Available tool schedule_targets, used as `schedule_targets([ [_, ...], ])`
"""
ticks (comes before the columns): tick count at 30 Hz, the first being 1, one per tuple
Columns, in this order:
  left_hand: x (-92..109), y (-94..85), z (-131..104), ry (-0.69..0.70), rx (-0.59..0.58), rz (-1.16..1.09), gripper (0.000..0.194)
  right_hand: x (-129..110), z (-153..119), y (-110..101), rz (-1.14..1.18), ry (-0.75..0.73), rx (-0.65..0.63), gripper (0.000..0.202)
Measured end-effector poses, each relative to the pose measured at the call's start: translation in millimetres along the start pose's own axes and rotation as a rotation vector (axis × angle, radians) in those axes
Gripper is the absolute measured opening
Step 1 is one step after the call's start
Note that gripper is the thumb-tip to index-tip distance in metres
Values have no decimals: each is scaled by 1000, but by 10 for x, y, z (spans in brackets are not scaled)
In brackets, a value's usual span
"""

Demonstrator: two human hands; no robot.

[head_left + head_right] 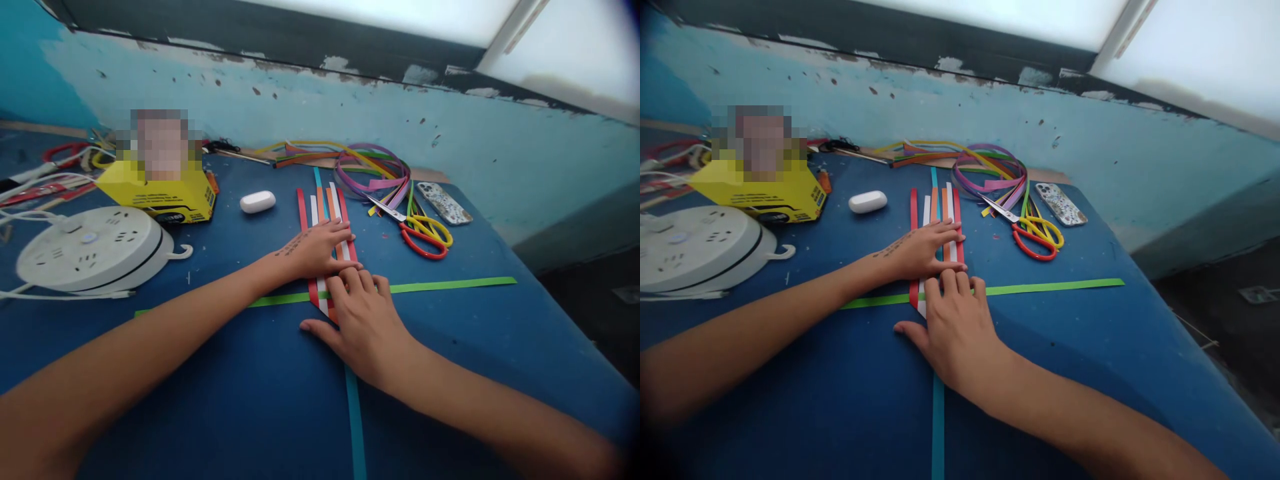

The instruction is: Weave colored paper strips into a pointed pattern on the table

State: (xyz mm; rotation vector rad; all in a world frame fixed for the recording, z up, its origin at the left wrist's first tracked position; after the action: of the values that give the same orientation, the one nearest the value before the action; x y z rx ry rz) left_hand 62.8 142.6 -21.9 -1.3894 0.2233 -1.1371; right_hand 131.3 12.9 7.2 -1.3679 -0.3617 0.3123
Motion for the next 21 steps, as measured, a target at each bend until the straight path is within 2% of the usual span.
schedule_targets([
  [13, 22, -24, -14, 2, -10, 3, 68, -24, -17, -26, -52, 9, 13, 52],
  [21, 5, -16, -18, 15, 11, 12, 65, 69, -5, -29, 40, -32, 132, 41],
])
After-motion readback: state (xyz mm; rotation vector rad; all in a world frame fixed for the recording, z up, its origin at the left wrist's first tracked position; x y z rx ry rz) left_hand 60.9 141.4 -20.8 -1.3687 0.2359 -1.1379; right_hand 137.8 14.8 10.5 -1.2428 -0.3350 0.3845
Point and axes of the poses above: each hand's wrist, its own z-axis towards the middle knuckle, its own y-axis out of the palm, x = y × z, the point moved 6 cm from there along z, towards the middle knuckle, and after that the axes turned 9 degrees about -z, right-handed, at the moved point
